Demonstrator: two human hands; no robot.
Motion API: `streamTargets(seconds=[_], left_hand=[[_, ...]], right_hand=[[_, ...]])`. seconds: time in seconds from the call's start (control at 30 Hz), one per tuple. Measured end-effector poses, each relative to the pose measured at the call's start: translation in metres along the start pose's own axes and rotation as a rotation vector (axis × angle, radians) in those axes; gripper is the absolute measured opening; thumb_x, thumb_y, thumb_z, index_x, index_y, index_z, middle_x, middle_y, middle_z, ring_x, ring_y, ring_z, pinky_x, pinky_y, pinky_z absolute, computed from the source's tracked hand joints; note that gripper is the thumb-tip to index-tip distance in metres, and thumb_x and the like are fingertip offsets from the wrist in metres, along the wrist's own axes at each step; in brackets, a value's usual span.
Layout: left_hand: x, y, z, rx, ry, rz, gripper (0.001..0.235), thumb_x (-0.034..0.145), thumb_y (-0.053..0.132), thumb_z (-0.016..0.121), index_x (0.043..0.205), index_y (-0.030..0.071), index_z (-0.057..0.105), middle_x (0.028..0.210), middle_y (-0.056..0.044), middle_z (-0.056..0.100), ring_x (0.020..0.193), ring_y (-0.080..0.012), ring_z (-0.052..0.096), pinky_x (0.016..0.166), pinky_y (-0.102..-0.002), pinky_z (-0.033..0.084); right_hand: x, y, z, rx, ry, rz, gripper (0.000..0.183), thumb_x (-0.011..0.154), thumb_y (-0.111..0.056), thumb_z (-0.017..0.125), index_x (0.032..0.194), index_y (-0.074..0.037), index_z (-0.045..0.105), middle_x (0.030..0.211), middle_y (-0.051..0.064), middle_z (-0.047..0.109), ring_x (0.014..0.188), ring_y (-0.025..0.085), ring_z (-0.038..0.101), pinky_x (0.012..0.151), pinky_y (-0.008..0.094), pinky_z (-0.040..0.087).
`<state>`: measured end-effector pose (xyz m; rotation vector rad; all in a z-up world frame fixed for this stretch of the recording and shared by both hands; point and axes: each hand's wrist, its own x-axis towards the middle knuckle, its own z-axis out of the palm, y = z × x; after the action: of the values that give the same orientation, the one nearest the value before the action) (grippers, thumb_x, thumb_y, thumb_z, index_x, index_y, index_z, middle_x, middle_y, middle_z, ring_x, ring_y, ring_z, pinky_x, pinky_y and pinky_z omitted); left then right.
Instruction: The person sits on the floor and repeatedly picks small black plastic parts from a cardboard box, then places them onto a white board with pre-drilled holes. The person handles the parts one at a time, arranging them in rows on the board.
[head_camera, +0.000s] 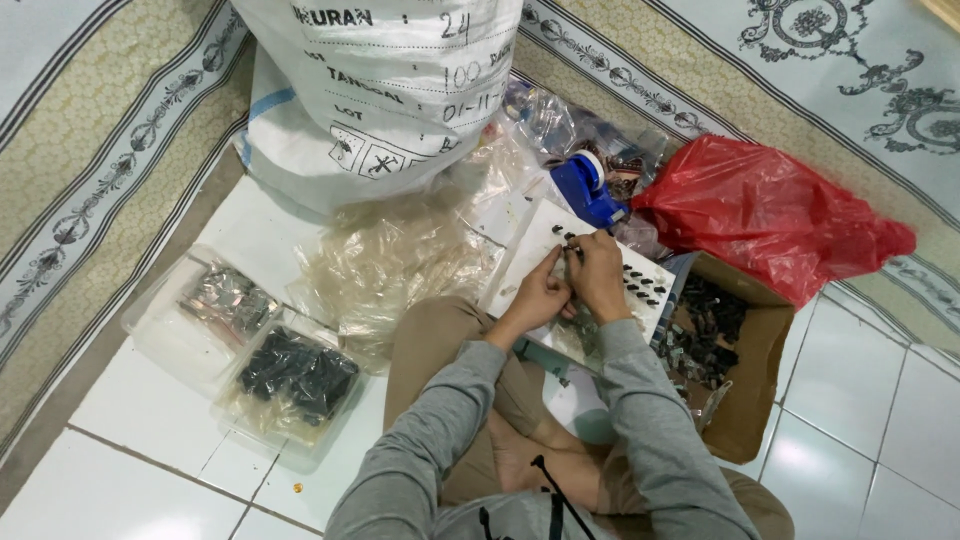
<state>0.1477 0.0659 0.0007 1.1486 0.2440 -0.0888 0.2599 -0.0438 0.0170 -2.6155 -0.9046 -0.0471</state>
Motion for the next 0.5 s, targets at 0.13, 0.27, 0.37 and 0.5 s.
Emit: streamTargets(seconds=[0.13,0.27,0.37,0.5], left_hand=[[-0.002,0.008,-0.001,0.009,-0.01,-0.008,0.08,0.09,-0.001,0.05,0.162,0.0,0.015,0.089,-0.025,0.07,0.067,-0.0334,0.074,0.066,-0.04,0.066],[-0.002,0.008,-0.001,-0.007,-0.004,-0.01,0.079,0.091,-0.002,0.051,0.162,0.0,0.016,0.089,-0.025,0.069,0.067,-0.0333,0.074,0.065,-0.039,0.067],[0.001,0.003,-0.001,-0.026,-0.006,-0.007,0.079,0.09,-0.003,0.051,0.162,0.0,0.016,0.089,-0.025,0.069,0.067,-0.0342,0.074,0.064,-0.04,0.067],[-0.002,0.006,-0.001,-0.02,-0.012,-0.005,0.08,0.09,-0.002,0.051,0.162,0.0,0.016,0.09,-0.026,0.069,0.068,-0.0343,0.074,0.065,-0.04,0.067]], right_hand=[[0.001,0.004,0.004,-0.021,-0.002,-0.012,0.012,0.084,-0.009,0.077,0.096,-0.01,0.075,0.087,0.011,0.06,0.088,0.035,0.065,0.081,0.044,0.053],[0.0,0.006,0.005,-0.008,-0.009,0.005,0.013,0.085,-0.01,0.076,0.098,-0.01,0.075,0.088,0.011,0.06,0.089,0.035,0.065,0.081,0.044,0.052],[0.0,0.006,0.004,-0.005,-0.007,0.014,0.017,0.084,-0.011,0.077,0.1,-0.011,0.075,0.088,0.012,0.06,0.089,0.035,0.065,0.082,0.044,0.052],[-0.002,0.007,0.004,-0.011,0.001,0.012,0.022,0.082,-0.013,0.079,0.103,-0.012,0.074,0.088,0.012,0.06,0.09,0.035,0.065,0.083,0.045,0.052]])
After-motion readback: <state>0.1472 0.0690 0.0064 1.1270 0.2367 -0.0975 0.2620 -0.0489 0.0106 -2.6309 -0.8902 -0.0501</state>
